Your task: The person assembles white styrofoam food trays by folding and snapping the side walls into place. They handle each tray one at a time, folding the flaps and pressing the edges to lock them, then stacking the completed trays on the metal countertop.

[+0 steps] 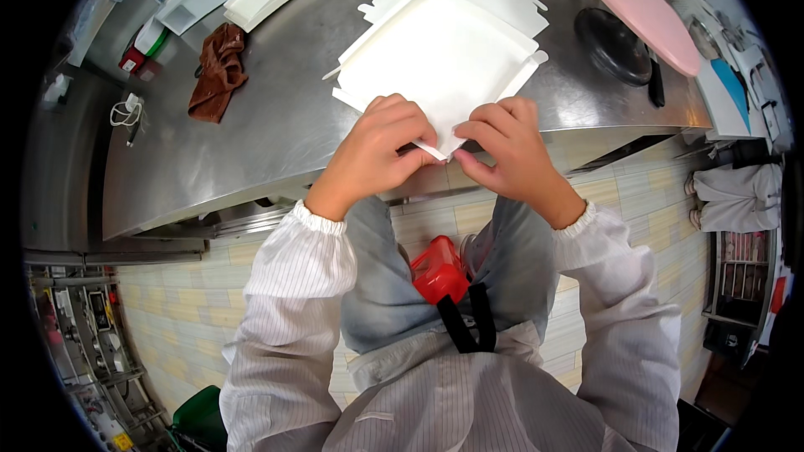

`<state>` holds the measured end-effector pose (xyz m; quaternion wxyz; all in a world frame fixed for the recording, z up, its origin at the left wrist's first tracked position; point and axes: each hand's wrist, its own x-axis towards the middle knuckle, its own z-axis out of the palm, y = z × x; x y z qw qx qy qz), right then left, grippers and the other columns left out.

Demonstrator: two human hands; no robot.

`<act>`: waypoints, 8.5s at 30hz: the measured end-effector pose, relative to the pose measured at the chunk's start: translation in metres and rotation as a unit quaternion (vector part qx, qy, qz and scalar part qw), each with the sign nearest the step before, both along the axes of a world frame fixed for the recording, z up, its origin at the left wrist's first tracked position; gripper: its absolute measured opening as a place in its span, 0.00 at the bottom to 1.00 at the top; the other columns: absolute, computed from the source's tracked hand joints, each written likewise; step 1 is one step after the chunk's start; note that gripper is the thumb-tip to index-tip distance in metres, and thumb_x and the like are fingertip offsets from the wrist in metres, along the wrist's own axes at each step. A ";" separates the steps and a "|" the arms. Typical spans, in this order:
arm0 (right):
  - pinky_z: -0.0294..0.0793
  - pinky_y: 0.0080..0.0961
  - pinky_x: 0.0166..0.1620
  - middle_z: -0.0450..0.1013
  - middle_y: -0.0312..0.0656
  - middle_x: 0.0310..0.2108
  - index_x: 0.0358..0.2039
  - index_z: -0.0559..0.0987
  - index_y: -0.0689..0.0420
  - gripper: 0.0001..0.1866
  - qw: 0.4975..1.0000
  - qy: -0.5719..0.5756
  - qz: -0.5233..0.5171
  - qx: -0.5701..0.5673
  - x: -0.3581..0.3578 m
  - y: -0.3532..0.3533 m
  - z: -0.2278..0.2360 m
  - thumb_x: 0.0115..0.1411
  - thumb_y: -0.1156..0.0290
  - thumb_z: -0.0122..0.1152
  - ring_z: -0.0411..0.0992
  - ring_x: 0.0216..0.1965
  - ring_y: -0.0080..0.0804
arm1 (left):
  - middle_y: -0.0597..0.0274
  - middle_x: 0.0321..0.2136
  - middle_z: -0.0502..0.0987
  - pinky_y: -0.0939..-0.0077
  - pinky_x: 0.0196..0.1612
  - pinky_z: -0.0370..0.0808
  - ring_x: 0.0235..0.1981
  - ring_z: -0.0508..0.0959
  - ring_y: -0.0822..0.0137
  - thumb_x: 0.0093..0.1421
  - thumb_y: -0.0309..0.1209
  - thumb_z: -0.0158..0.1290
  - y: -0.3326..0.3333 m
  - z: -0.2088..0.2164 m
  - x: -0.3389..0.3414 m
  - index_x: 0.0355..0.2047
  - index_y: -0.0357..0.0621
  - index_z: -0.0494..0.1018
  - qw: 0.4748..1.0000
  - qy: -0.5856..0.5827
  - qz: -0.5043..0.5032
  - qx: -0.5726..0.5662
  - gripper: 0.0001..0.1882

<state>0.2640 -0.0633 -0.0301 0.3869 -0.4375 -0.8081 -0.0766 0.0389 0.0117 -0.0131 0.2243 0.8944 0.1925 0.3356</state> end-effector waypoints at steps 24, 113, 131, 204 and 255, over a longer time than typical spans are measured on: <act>0.71 0.39 0.47 0.74 0.42 0.40 0.53 0.76 0.55 0.23 0.988 0.110 0.007 -0.110 0.012 -0.003 0.007 0.55 0.76 0.66 0.72 0.42 0.45 | 0.54 0.33 0.80 0.67 0.39 0.77 0.33 0.80 0.57 0.60 0.20 0.56 -0.017 0.019 0.043 0.52 0.39 0.70 0.992 0.058 0.070 -0.086 0.19; 0.71 0.40 0.46 0.72 0.42 0.32 0.38 0.79 0.55 0.08 0.988 0.012 -0.078 -0.130 0.028 0.016 0.014 0.58 0.74 0.66 0.73 0.38 0.47 | 0.63 0.32 0.74 0.67 0.46 0.65 0.39 0.74 0.60 0.52 0.20 0.60 0.020 0.002 0.035 0.33 0.46 0.76 0.993 -0.002 0.019 0.114 0.09; 0.74 0.44 0.37 0.74 0.51 0.32 0.35 0.79 0.63 0.07 0.981 0.111 -0.098 -0.123 -0.008 0.029 0.006 0.56 0.76 0.66 0.73 0.33 0.55 | 0.66 0.34 0.78 0.65 0.46 0.66 0.41 0.76 0.61 0.55 0.30 0.65 0.014 -0.005 0.052 0.34 0.47 0.79 0.974 -0.079 0.137 0.163 0.08; 0.69 0.32 0.32 0.71 0.45 0.28 0.32 0.79 0.64 0.06 0.965 0.099 -0.021 -0.240 0.039 0.031 0.028 0.56 0.76 0.67 0.69 0.27 0.41 | 0.60 0.31 0.75 0.76 0.36 0.72 0.29 0.71 0.70 0.60 0.26 0.55 0.048 0.012 -0.061 0.50 0.44 0.73 0.978 -0.003 0.110 -0.177 0.17; 0.68 0.33 0.32 0.69 0.44 0.30 0.31 0.75 0.64 0.09 0.951 0.117 -0.035 -0.284 0.033 0.032 0.029 0.57 0.75 0.67 0.68 0.27 0.39 | 0.61 0.43 0.72 0.72 0.45 0.73 0.37 0.73 0.65 0.54 0.30 0.68 0.048 0.007 -0.067 0.46 0.44 0.83 0.996 0.041 0.058 -0.058 0.18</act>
